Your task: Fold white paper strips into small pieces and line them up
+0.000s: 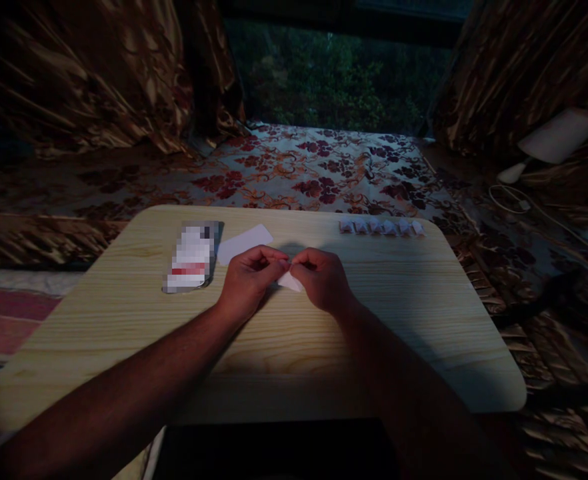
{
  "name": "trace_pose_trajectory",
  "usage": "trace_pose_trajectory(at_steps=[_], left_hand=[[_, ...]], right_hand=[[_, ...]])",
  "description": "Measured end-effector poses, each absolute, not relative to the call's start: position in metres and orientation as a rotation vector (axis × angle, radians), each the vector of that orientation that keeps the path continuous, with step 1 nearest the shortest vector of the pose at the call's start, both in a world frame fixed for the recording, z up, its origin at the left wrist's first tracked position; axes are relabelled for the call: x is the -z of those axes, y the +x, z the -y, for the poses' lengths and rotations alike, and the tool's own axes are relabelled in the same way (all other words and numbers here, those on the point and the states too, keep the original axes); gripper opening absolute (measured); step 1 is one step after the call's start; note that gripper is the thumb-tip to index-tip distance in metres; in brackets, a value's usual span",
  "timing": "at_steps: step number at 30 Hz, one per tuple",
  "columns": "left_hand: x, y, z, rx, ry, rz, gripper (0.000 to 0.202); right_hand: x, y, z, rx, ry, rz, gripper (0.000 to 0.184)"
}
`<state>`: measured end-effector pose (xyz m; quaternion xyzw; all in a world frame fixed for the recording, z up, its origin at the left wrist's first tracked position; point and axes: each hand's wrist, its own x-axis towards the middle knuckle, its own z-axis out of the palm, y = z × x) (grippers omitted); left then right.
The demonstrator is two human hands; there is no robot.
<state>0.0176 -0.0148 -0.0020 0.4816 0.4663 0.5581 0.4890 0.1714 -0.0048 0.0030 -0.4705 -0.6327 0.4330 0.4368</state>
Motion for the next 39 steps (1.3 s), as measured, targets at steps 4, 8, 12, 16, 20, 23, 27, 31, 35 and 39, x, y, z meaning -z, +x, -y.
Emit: trace_pose_trajectory(at_steps=[4,8,12,16,20,23,27,31,35,39], left_hand=[[0.0004,0.0177,0.0138,-1.378,1.182,-1.153,0.011],[0.0024,0.017,0.0123,-1.408,1.154,-1.105,0.016],[0.0034,0.0165,0.0122,-1.39,1.16,-1.065,0.016],[0.0028,0.0167,0.0126,-1.375,1.152,-1.082,0.016],[0.0034,0.0167,0.0119,-1.362,1.106,-1.026,0.018],[0.0048,0.016,0.0107,-1.363,1.063,-0.992,0.019],[0.0069,0.0144,0.0085,-1.376,1.034,-1.001,0.02],[0.0072,0.0134,0.0072,-1.383,1.042,-1.027,0.02],[0.0065,0.0134,0.0084,-1.378,1.058,-1.053,0.021],[0.0071,0.0146,0.0097,-1.366,1.03,-1.019,0.022]], right_hand=[[-0.0014,0.1705,0.005,-1.07,-1.182,1.599,0.009],[-0.0009,0.1691,0.0047,-1.034,-1.192,1.634,0.011],[0.001,0.1684,0.0043,-1.02,-1.202,1.63,0.01],[0.0017,0.1695,0.0036,-1.042,-1.204,1.634,0.011],[-0.0011,0.1724,0.0024,-1.113,-1.175,1.63,0.012],[-0.0024,0.174,0.0013,-1.151,-1.164,1.624,0.014],[-0.002,0.1736,0.0006,-1.178,-1.187,1.606,0.015],[-0.0033,0.1717,0.0018,-1.195,-1.245,1.61,0.016],[-0.0048,0.1713,0.0035,-1.165,-1.263,1.666,0.015],[-0.0045,0.1733,0.0038,-1.134,-1.217,1.716,0.014]])
